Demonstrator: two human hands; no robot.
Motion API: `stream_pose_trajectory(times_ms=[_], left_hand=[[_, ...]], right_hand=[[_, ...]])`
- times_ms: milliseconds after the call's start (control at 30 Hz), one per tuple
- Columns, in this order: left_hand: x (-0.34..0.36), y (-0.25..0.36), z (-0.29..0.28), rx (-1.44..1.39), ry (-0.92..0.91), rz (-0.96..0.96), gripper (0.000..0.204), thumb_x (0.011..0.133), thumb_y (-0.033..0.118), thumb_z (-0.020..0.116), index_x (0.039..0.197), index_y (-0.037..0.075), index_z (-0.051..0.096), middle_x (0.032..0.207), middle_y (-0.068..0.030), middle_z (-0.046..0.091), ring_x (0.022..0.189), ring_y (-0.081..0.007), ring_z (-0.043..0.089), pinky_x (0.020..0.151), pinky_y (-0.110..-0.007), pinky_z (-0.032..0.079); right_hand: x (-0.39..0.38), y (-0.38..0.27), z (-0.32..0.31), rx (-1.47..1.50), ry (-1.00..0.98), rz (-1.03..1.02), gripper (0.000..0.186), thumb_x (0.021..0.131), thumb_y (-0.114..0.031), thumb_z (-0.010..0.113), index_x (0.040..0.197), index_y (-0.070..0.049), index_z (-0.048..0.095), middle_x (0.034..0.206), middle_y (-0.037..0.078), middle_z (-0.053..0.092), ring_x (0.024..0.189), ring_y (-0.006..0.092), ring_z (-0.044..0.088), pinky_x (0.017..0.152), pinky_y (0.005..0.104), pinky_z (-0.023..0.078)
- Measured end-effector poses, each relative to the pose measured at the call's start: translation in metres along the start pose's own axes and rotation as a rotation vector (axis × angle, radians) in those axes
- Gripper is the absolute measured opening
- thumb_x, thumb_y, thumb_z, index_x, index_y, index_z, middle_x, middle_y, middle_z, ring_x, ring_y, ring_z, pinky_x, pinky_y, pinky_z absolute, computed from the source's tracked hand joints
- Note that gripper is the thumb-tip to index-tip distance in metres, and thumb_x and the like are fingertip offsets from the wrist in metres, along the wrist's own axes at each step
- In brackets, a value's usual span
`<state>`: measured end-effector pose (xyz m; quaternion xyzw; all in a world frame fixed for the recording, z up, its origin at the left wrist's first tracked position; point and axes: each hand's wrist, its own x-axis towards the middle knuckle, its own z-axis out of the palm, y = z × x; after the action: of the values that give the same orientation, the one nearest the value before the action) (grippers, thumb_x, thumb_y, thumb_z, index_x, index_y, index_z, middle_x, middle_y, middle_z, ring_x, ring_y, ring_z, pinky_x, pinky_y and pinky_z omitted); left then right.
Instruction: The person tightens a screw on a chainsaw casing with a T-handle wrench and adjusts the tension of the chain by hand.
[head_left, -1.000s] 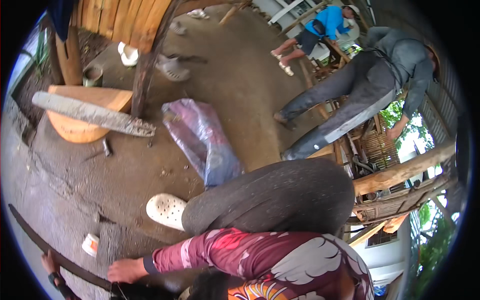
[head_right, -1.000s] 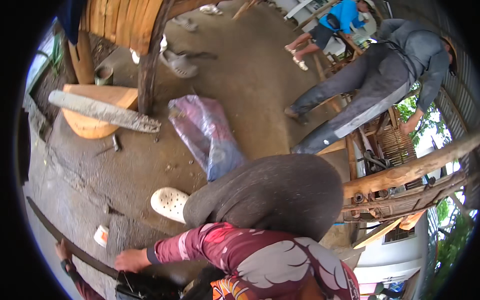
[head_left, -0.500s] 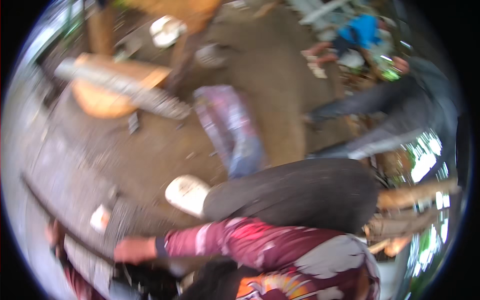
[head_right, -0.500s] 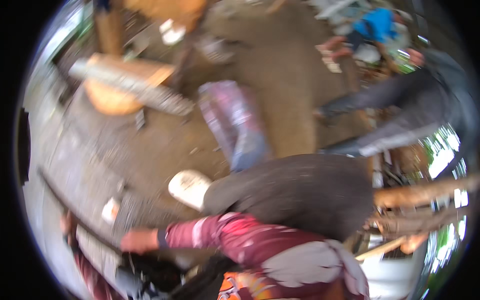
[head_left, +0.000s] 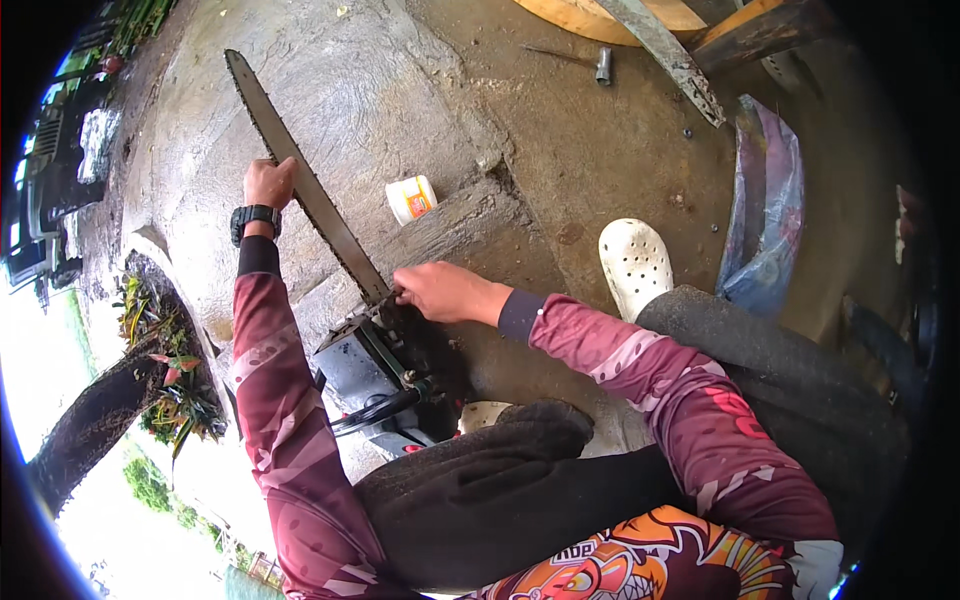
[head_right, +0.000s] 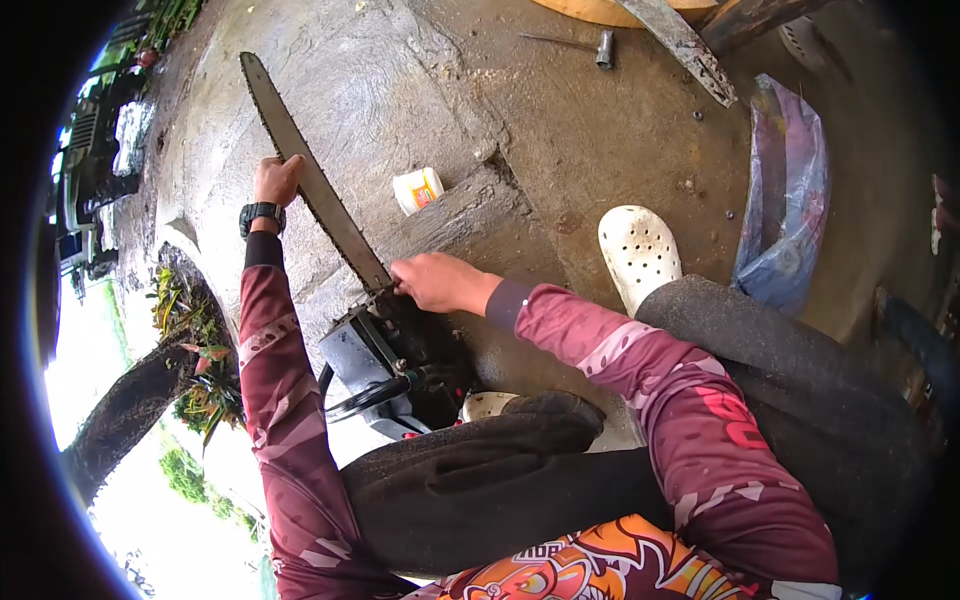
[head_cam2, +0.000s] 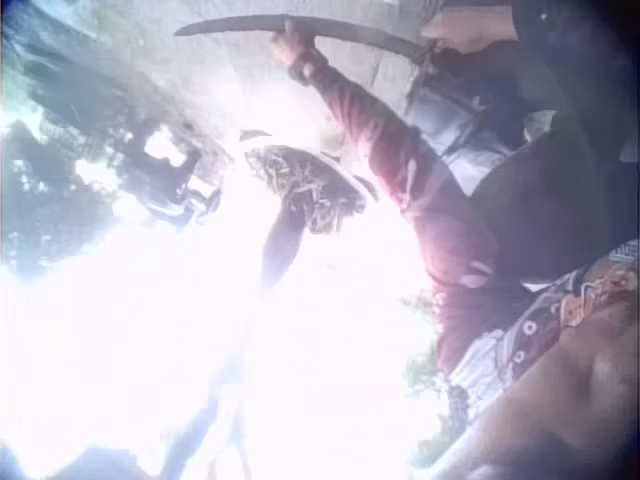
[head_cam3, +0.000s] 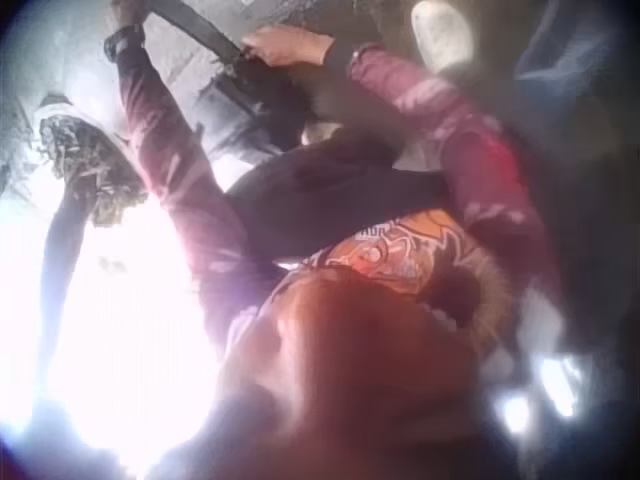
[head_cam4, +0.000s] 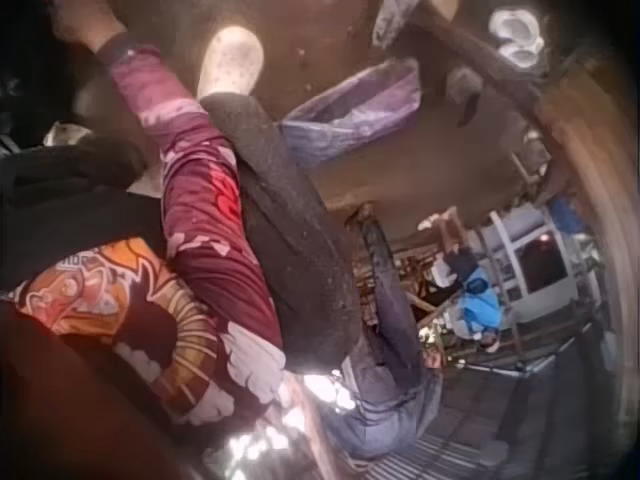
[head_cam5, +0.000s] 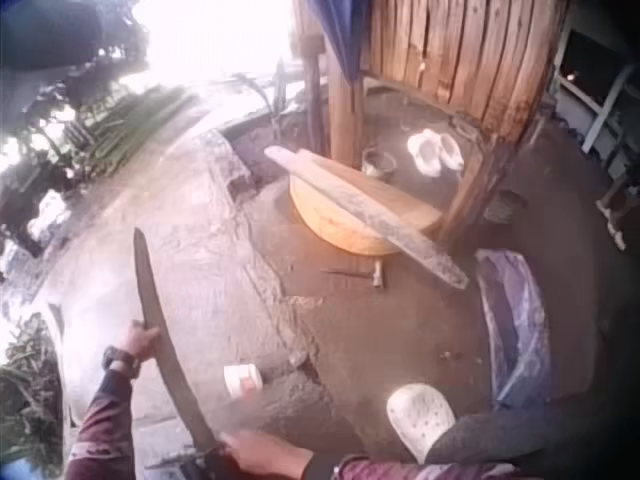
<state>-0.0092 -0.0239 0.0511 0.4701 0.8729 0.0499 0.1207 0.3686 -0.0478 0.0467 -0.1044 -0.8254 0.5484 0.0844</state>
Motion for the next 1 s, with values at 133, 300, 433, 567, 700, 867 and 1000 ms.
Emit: stream_pose_trajectory(times_ms=[133, 300, 433, 567, 700, 867, 1000], left_hand=[[0.000, 0.004, 0.003, 0.231, 0.018, 0.233, 0.025, 0.083, 0.029, 0.060, 0.079, 0.005, 0.067, 0.073, -0.0230, 0.067, 0.073, -0.0398, 0.069, 0.067, -0.047, 0.056], [-0.002, 0.011, 0.001, 0.450, 0.025, 0.433, 0.009, 0.088, 0.021, 0.057, 0.087, 0.014, 0.063, 0.074, -0.0180, 0.065, 0.074, -0.0389, 0.068, 0.060, -0.049, 0.055], [-0.007, 0.025, 0.005, 0.338, -0.042, 0.211, 0.012, 0.089, 0.023, 0.057, 0.091, 0.016, 0.067, 0.080, -0.0177, 0.068, 0.075, -0.0378, 0.070, 0.063, -0.047, 0.057], [-0.009, 0.025, -0.007, 0.413, -0.034, 0.279, 0.021, 0.091, 0.030, 0.054, 0.091, 0.016, 0.070, 0.084, -0.0184, 0.069, 0.079, -0.0376, 0.070, 0.070, -0.047, 0.058], [-0.012, 0.045, -0.010, 0.090, -0.029, -0.023, 0.041, 0.089, 0.038, 0.054, 0.082, 0.002, 0.071, 0.083, -0.0232, 0.069, 0.082, -0.0420, 0.068, 0.079, -0.047, 0.056], [-0.007, 0.023, -0.017, -0.018, -0.072, -0.124, 0.052, 0.086, 0.045, 0.060, 0.081, -0.006, 0.071, 0.084, -0.0283, 0.069, 0.084, -0.0418, 0.069, 0.081, -0.046, 0.054], [-0.004, 0.029, 0.001, 0.239, -0.114, 0.090, 0.028, 0.089, 0.031, 0.057, 0.088, 0.007, 0.070, 0.084, -0.0222, 0.069, 0.083, -0.0403, 0.070, 0.078, -0.047, 0.056]], right_hand=[[0.008, -0.006, -0.011, 0.114, -0.111, 0.351, 0.030, 0.094, -0.028, 0.062, 0.099, 0.002, 0.060, 0.094, 0.028, 0.067, 0.095, 0.0464, 0.064, 0.080, 0.0516, 0.050], [0.010, -0.002, -0.011, 0.126, -0.150, 0.447, 0.037, 0.097, -0.035, 0.061, 0.098, 0.001, 0.064, 0.095, 0.025, 0.068, 0.095, 0.0444, 0.065, 0.078, 0.0501, 0.049], [0.004, 0.000, -0.007, 0.109, -0.106, 0.368, 0.036, 0.098, -0.035, 0.057, 0.099, 0.001, 0.058, 0.092, 0.026, 0.066, 0.093, 0.0469, 0.063, 0.076, 0.0538, 0.047], [0.005, -0.005, -0.004, 0.047, -0.112, 0.327, 0.031, 0.098, -0.030, 0.058, 0.099, 0.001, 0.056, 0.091, 0.028, 0.067, 0.093, 0.0480, 0.063, 0.077, 0.0543, 0.048], [-0.008, 0.004, 0.001, -0.006, -0.020, 0.205, 0.026, 0.098, -0.026, 0.057, 0.097, -0.001, 0.054, 0.090, 0.026, 0.066, 0.092, 0.0467, 0.063, 0.077, 0.0540, 0.049], [-0.008, 0.001, 0.011, 0.031, 0.086, 0.091, 0.025, 0.098, -0.026, 0.058, 0.097, -0.001, 0.054, 0.090, 0.023, 0.065, 0.090, 0.0457, 0.063, 0.076, 0.0540, 0.050], [-0.005, 0.015, 0.011, 0.030, 0.034, 0.165, 0.029, 0.098, -0.030, 0.057, 0.099, -0.001, 0.054, 0.092, 0.023, 0.067, 0.091, 0.0459, 0.064, 0.076, 0.0551, 0.049]])
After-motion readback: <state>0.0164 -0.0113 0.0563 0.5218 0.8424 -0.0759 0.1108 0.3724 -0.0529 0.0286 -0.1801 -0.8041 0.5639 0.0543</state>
